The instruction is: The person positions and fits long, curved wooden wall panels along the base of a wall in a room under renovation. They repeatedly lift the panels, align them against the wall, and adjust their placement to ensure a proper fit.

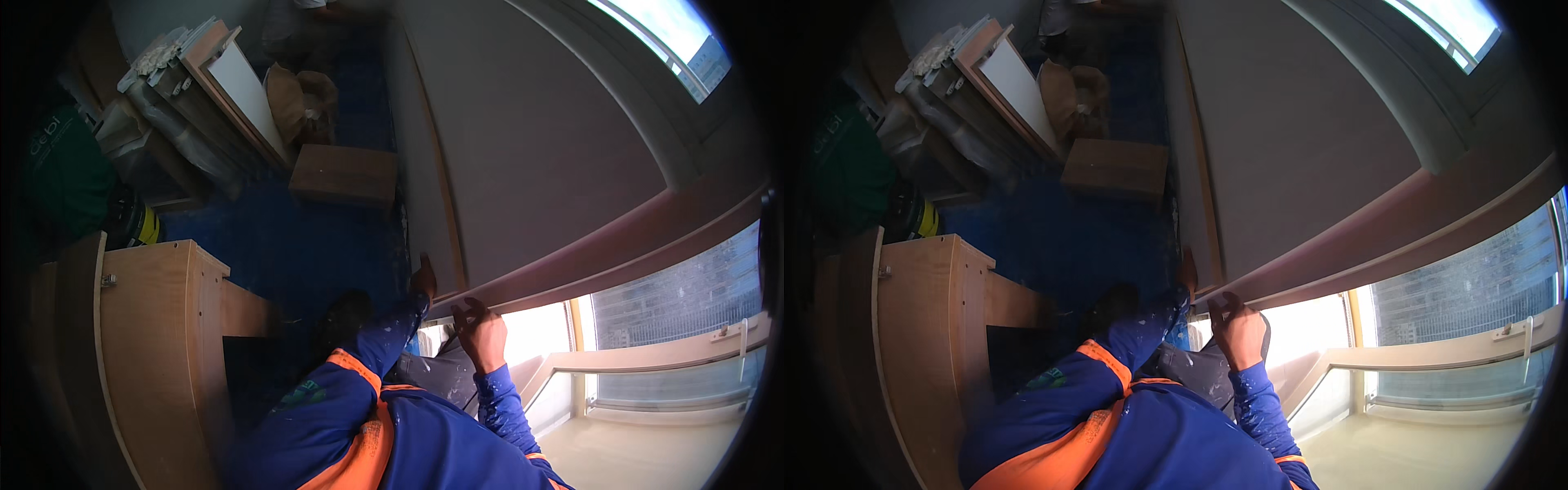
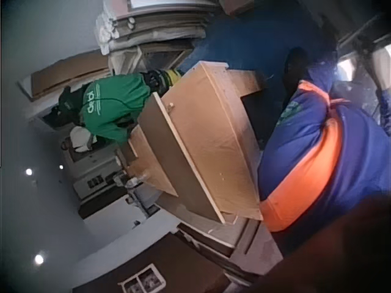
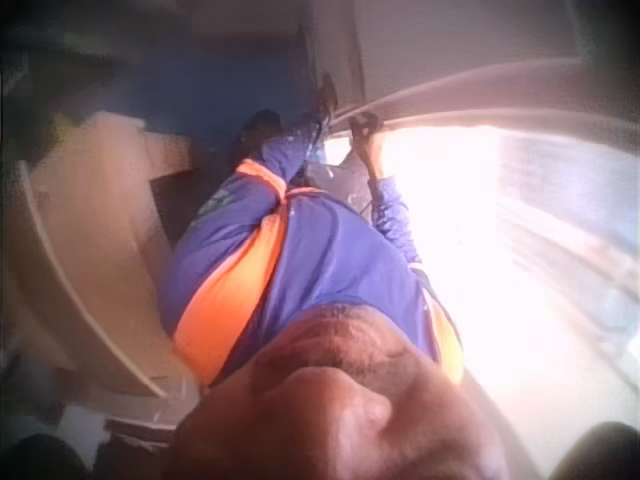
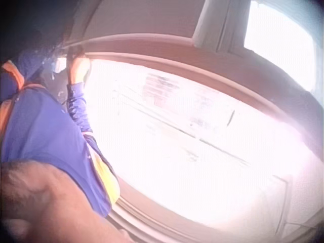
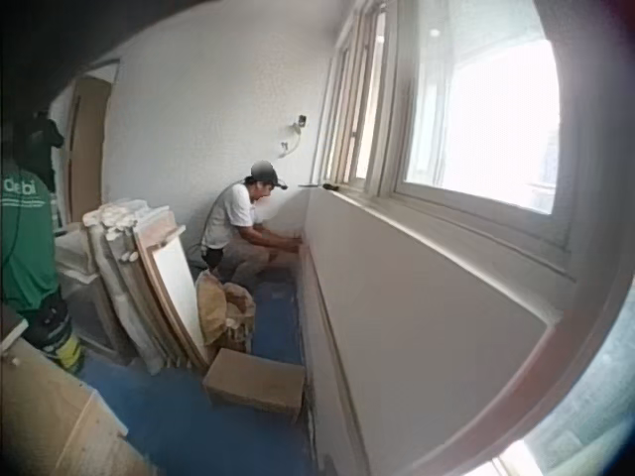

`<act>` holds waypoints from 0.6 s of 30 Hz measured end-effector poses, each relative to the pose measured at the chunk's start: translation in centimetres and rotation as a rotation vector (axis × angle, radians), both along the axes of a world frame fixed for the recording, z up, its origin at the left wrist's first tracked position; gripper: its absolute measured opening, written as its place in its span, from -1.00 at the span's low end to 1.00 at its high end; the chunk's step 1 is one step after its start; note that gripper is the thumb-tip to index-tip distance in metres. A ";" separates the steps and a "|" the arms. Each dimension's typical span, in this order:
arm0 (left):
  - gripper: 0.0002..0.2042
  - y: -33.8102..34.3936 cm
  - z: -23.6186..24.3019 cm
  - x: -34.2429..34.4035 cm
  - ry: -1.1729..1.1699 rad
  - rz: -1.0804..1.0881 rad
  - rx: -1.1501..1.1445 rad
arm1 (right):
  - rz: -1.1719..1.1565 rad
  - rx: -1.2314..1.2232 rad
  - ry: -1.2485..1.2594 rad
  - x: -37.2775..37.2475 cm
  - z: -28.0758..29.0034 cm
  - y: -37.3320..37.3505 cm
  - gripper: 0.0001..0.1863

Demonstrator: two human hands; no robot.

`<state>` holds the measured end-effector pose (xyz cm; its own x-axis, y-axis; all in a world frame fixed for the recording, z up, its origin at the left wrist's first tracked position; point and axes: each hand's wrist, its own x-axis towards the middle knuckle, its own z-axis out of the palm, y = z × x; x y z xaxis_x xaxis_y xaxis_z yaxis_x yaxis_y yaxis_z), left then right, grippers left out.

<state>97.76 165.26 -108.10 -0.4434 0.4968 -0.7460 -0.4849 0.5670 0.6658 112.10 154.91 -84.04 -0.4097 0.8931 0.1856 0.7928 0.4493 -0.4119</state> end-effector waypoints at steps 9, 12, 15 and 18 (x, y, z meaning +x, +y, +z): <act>-0.03 -1.0 -3.4 -1.5 0.145 -0.174 0.176 | -0.088 0.046 -0.016 -5.1 -0.2 0.5 -0.64; -0.02 -1.4 -1.8 -0.5 0.226 -0.258 0.176 | -0.154 0.066 -0.059 -4.5 -0.9 0.6 -0.65; 0.00 -1.2 -1.6 -2.7 0.207 -0.306 0.133 | -0.136 0.092 0.028 -5.3 -1.2 0.7 -0.65; 0.03 -1.2 2.0 -2.0 0.209 -0.290 0.140 | -0.208 0.051 -0.013 -5.2 -0.7 1.0 -0.67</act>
